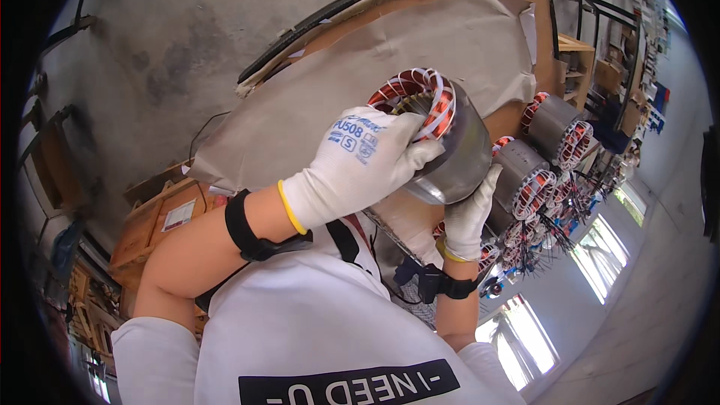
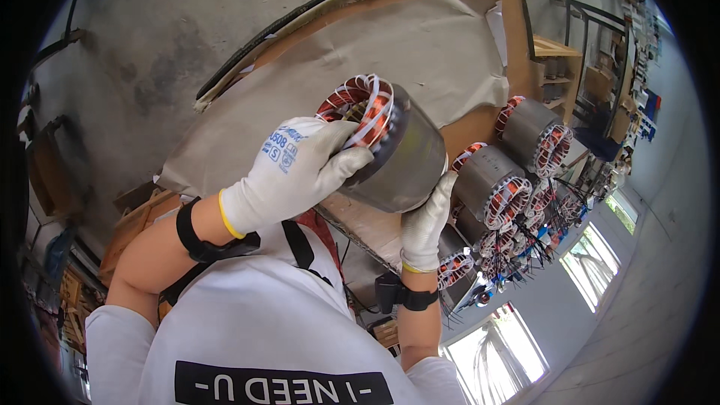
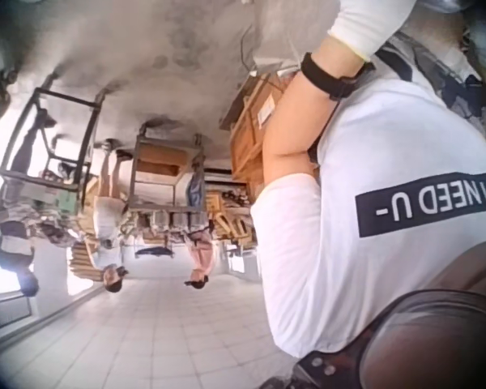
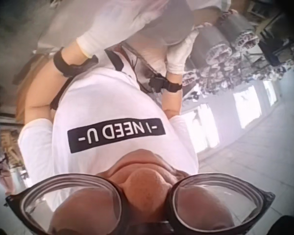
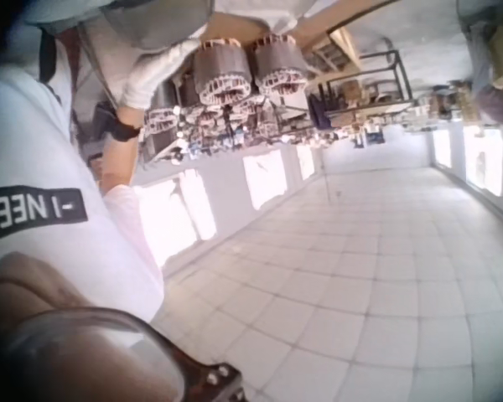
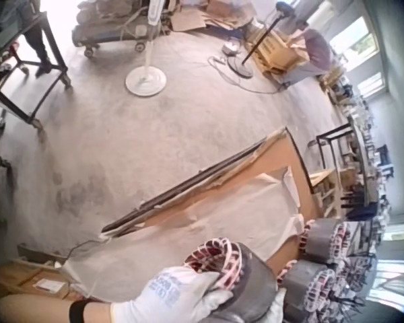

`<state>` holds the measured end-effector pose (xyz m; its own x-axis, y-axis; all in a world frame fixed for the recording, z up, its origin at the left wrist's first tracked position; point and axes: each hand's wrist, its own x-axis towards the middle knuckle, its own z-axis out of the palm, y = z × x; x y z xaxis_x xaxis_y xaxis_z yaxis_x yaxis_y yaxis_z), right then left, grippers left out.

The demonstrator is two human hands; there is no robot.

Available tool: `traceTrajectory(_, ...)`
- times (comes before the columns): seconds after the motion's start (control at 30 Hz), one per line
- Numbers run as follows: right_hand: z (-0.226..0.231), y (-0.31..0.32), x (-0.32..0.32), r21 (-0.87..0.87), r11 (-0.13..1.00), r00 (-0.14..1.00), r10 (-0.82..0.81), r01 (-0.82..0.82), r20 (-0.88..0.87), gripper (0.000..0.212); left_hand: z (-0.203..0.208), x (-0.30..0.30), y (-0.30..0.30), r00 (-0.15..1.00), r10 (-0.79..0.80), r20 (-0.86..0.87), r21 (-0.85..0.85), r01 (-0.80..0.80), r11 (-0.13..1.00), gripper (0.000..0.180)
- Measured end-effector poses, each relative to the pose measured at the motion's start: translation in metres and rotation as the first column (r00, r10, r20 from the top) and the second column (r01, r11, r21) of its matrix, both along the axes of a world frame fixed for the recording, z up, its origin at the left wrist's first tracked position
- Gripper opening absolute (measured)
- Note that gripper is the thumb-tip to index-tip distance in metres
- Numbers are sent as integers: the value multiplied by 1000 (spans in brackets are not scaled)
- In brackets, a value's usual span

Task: Inspecting and organizing electric motor stators on a workbench.

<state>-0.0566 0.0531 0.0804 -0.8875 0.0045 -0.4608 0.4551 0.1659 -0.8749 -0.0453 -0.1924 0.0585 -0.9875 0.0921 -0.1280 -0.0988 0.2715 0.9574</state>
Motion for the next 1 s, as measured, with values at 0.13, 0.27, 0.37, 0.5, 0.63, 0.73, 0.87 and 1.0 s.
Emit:
traceTrajectory(0.13,-34,46,32,249,967,995,68,-47,-77,59,-38,5,-5,988,-26,-149,-37,21,999,33)
traceTrajectory(0.27,-17,4,27,474,874,984,162,-105,-80,62,-53,-3,-9,959,-10,-283,-94,-17,995,38)
traceTrajectory(0.37,-7,-4,12,415,902,981,171,-117,-96,62,-42,-14,-9,951,48,-304,-74,-74,995,36)
traceTrajectory(0.5,14,-3,45,528,837,988,91,-142,122,58,-14,19,-14,977,-6,-211,-128,-22,992,27)
traceTrajectory(0.63,24,-17,43,480,867,990,114,-138,78,51,6,25,-18,987,-156,30,-239,158,958,30)
traceTrajectory(0.73,28,-15,7,520,784,931,358,-340,69,45,0,5,-22,993,-93,-67,-128,84,988,25)
traceTrajectory(0.87,38,-27,-16,826,559,956,272,-65,-109,48,-48,-45,-57,890,109,-443,-383,-298,874,36)
traceTrajectory(1.0,37,-55,-7,900,424,754,624,-105,-207,57,-89,-60,-70,850,315,-422,-649,-526,550,42)
